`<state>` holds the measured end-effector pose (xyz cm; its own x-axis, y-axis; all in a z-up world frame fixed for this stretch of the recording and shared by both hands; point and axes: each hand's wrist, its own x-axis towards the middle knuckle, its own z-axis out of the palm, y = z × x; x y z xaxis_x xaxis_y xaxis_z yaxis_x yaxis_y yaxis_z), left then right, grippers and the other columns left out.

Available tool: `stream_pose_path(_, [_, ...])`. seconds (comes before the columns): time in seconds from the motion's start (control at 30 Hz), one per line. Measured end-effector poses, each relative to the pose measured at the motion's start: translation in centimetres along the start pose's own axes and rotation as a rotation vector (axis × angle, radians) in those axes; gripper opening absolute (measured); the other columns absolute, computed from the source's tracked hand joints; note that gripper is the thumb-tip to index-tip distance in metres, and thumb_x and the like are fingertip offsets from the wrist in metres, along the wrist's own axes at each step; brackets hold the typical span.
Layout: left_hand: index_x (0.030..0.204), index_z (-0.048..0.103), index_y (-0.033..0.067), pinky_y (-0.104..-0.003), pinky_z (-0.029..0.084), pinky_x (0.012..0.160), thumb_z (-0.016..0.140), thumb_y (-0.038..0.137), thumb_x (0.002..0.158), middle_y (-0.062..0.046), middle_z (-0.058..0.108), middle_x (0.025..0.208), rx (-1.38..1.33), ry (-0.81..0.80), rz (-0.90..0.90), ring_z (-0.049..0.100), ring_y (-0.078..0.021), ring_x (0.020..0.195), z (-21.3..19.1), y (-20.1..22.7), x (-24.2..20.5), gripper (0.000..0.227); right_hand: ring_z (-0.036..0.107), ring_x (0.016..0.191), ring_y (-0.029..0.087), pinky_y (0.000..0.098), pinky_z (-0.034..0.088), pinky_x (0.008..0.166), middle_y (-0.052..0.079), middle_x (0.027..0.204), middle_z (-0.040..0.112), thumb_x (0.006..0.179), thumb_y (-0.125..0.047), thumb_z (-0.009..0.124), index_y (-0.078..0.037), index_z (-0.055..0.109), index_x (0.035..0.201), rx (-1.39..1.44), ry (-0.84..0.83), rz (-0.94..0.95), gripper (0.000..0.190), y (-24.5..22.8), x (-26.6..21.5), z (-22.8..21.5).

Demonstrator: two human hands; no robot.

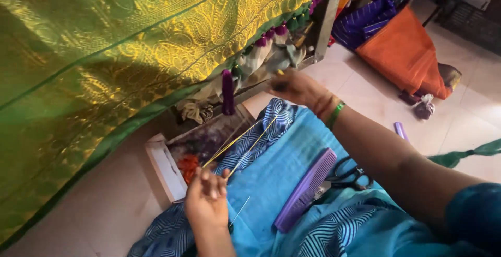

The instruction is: The person is attaching and tying decorative silk tassels (kuchu) to the border of a green and gold saree using thread, a comb, and scissors.

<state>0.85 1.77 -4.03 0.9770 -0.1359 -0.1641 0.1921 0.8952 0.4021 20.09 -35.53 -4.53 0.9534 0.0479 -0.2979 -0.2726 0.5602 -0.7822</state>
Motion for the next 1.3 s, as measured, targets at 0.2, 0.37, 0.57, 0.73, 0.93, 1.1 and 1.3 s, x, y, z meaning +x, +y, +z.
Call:
stream_pose_path(0.2, [0.084,0.056,0.0085,-0.044,0.050,0.094,0.055,0.022,0.103,-0.002,0.059,0.071,-0.159,0.129,0.009,0.053,-0.0154,0.062,-2.9,-0.5,0.9,0.023,0.067,0.104,0.026,0.0454,0.060,0.092,0.010,0.111,0.062,0.093,-0.004,0.064,-0.007,0.056,0.125,-0.072,0.162,0.019,0.033,1.7,-6.8,0.9])
stream_pose_path(0.37, [0.092,0.060,0.0090,-0.049,0.052,0.095,0.056,0.019,0.106,-0.003,0.063,0.082,-0.184,0.053,0.051,0.062,-0.0178,0.072,-6.0,-1.5,2.0,0.018,0.068,0.100,0.026,0.0419,0.058,0.086,0.018,0.119,0.061,0.097,-0.008,0.066,-0.005,0.053,0.127,-0.298,0.045,0.002,0.033,0.6,-13.2,8.7])
stream_pose_path(0.57, [0.095,0.058,0.0060,-0.044,0.056,0.095,0.049,0.030,0.102,-0.010,0.074,0.097,0.089,-0.075,0.011,0.073,-0.0246,0.095,-0.3,0.0,-0.9,0.026,0.064,0.119,0.018,0.0331,0.057,0.093,0.009,0.134,0.057,0.100,-0.013,0.069,-0.008,0.062,0.120,-0.790,-0.873,-0.193,0.022,7.2,-22.0,19.7])
stream_pose_path(0.73, [0.101,0.061,0.0031,-0.035,0.053,0.080,0.047,0.031,0.101,-0.009,0.074,0.096,0.341,-0.091,0.012,0.068,-0.0208,0.087,-0.4,-0.5,-1.8,0.032,0.061,0.117,0.018,0.0343,0.060,0.087,0.012,0.126,0.058,0.101,-0.020,0.068,-0.005,0.056,0.138,-0.524,-0.895,0.399,0.041,10.2,-23.3,25.2])
stream_pose_path(0.93, [0.107,0.067,0.0010,-0.026,0.035,0.045,0.058,0.022,0.104,-0.006,0.064,0.076,0.297,-0.209,-0.050,0.045,-0.0109,0.046,-2.5,-1.3,-0.3,0.023,0.070,0.083,0.024,0.0280,0.059,0.053,0.015,0.102,0.073,0.100,-0.034,0.062,-0.005,0.058,0.136,-0.486,-0.726,0.399,0.046,3.6,-15.3,19.9])
stream_pose_path(1.1, [0.079,0.054,0.0106,-0.039,0.050,0.089,0.053,0.025,0.105,0.002,0.030,0.048,-0.057,0.012,-0.051,0.033,-0.0122,0.042,-2.5,-0.5,0.9,0.030,0.067,0.079,0.017,0.0269,0.055,0.066,0.005,0.089,0.066,0.103,-0.025,0.068,-0.007,0.062,0.116,-0.275,-0.338,0.023,0.023,-0.9,-3.3,5.3])
stream_pose_path(1.3, [0.078,0.055,0.0109,-0.037,0.049,0.091,0.052,0.027,0.105,0.002,0.033,0.049,-0.064,0.056,-0.030,0.037,-0.0122,0.044,-2.8,-0.6,0.8,0.031,0.066,0.090,0.022,0.0334,0.058,0.072,0.010,0.106,0.063,0.101,-0.018,0.071,-0.003,0.060,0.116,-0.186,0.084,0.058,0.023,2.7,3.7,-8.3])
